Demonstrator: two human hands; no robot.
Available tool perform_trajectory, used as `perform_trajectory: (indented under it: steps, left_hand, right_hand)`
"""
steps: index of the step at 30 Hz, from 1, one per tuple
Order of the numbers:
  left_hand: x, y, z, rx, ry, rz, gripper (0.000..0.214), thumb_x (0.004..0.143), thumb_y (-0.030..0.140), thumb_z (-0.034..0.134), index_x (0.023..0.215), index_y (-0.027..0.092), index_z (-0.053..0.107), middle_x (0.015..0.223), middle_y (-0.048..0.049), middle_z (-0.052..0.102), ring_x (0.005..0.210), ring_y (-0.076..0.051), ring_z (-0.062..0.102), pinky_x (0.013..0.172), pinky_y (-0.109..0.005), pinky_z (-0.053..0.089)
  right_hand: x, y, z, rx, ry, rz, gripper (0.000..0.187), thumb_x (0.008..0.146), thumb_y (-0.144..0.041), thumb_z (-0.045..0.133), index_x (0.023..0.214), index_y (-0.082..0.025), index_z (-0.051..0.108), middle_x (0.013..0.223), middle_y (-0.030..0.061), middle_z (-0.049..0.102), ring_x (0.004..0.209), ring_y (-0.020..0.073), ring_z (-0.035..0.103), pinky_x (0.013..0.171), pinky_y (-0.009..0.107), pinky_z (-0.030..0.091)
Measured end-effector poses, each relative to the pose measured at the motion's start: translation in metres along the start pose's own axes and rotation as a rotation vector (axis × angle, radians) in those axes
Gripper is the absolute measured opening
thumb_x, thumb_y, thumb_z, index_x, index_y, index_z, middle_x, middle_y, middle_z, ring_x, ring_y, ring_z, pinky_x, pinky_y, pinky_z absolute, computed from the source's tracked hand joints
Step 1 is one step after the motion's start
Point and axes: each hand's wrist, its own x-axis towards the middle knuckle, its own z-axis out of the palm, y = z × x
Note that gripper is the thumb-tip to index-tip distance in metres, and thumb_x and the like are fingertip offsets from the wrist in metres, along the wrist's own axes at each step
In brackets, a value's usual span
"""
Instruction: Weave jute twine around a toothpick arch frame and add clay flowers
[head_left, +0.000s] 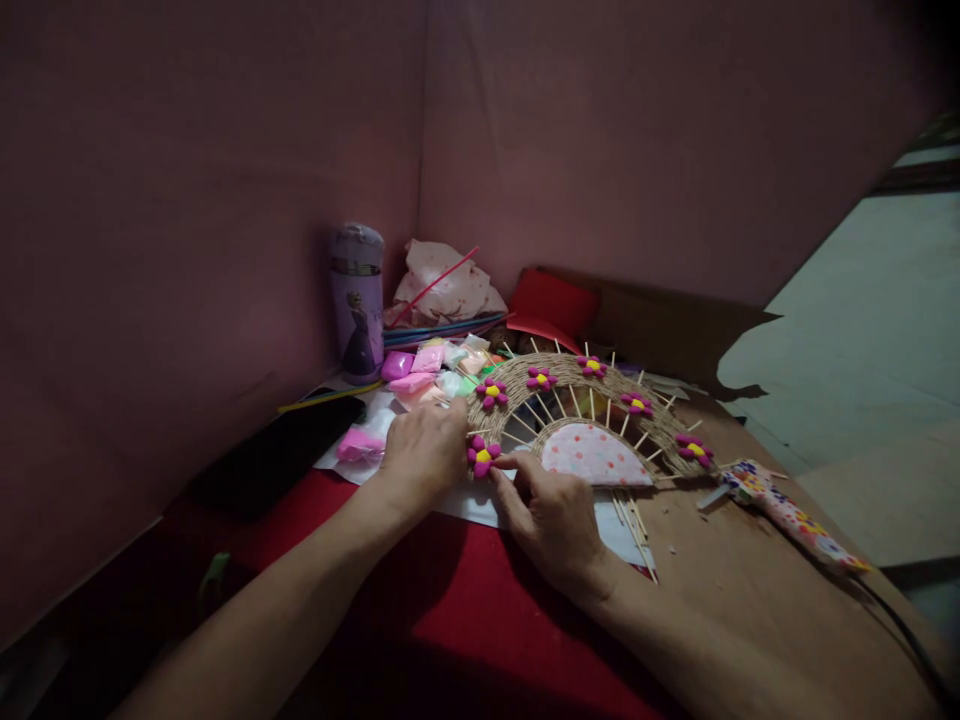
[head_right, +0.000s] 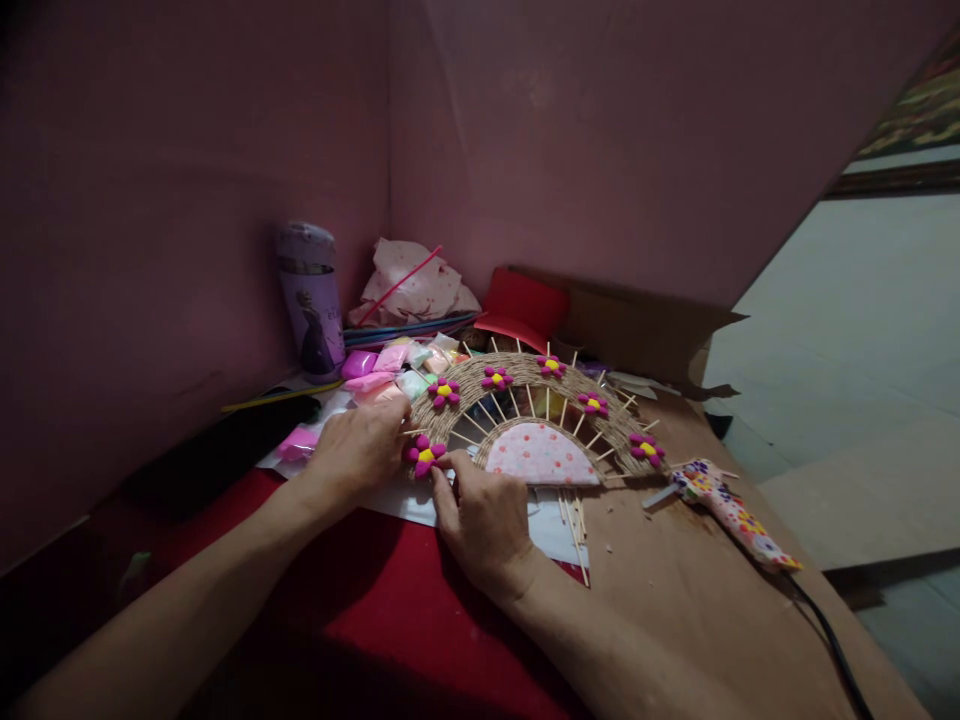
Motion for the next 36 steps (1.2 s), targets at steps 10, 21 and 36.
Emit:
perform_trajectory:
  steps: [10, 21, 36]
  left_hand:
    - [-0.003, 0.001, -0.001, 0.048, 0.219, -0.016, 0.021, 0.087, 0.018, 0.036, 0.093, 0.017, 0.056, 0.090, -0.0092, 0.063, 0.071, -0.023, 0.062, 0.055, -0.030, 0.040]
    - [-0.014, 0.022, 0.006, 0.007, 0.299, 0.417, 0.015, 0.087, 0.017, 0.042, 0.089, 0.015, 0.057, 0.087, -0.0074, 0.063, 0.082, -0.020, 0.056, 0.064, -0.029, 0.044]
    - [0.000, -0.008, 0.000, -0.586, 0.559, 0.348, 0.018, 0.085, 0.030, 0.052, 0.087, 0.017, 0.064, 0.074, -0.0019, 0.067, 0.065, -0.011, 0.057, 0.063, -0.023, 0.043]
  right_hand:
    - [-0.001, 0.003, -0.008, 0.131, 0.118, -0.076, 0.017, 0.089, -0.022, 0.048, 0.092, -0.018, 0.064, 0.075, 0.0039, 0.071, 0.059, 0.0129, 0.064, 0.055, 0.022, 0.044]
    - [0.002, 0.012, -0.011, -0.174, 0.215, -0.339, 0.022, 0.090, -0.013, 0.043, 0.103, -0.012, 0.060, 0.070, 0.0045, 0.067, 0.059, 0.0124, 0.060, 0.057, 0.024, 0.040]
    - [0.020, 0.029, -0.030, -0.260, 0.227, -0.193, 0.019, 0.091, -0.021, 0.044, 0.082, -0.016, 0.059, 0.067, 0.0032, 0.060, 0.059, 0.0131, 0.054, 0.057, 0.025, 0.036]
